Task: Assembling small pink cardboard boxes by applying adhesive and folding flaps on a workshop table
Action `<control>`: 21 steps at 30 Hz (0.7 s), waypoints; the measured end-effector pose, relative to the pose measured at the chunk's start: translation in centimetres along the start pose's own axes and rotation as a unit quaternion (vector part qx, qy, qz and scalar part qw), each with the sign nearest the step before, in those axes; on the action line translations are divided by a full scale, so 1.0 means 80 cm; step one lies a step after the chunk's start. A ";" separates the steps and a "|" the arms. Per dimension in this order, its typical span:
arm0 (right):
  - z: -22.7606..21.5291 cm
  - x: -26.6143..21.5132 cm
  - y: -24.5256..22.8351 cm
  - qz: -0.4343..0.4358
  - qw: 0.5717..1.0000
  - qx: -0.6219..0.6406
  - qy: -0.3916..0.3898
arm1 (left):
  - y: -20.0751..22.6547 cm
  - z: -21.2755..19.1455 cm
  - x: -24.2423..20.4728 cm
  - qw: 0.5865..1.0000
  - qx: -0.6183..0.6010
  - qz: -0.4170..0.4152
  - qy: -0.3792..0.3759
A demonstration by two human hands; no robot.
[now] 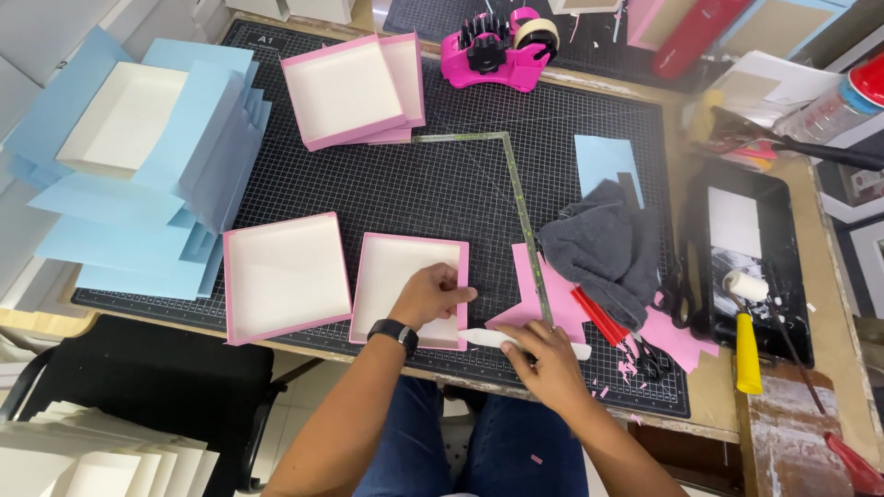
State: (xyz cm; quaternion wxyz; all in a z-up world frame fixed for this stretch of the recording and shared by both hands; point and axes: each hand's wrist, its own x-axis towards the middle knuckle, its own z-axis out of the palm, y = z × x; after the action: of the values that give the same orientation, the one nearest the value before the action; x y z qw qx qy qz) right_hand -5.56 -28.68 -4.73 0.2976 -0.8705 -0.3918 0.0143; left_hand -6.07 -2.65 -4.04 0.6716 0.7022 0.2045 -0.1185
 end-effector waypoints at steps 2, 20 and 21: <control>0.016 0.015 0.017 0.002 0.999 -0.025 0.030 | -0.016 0.000 0.016 1.000 -0.026 -0.014 0.009; -0.005 0.071 0.021 0.231 0.961 -0.103 0.108 | 0.024 -0.008 0.037 0.995 -0.067 -0.006 0.077; 0.000 0.056 0.030 0.243 0.956 -0.125 0.105 | 0.022 -0.011 0.039 0.996 -0.052 -0.013 0.076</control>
State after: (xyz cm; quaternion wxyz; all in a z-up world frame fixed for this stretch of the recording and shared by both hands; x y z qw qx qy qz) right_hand -0.84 -26.80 -5.03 0.2135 -0.9663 -0.1333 -0.0542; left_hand -2.63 -1.42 -3.80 0.6882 0.6704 0.2704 -0.0624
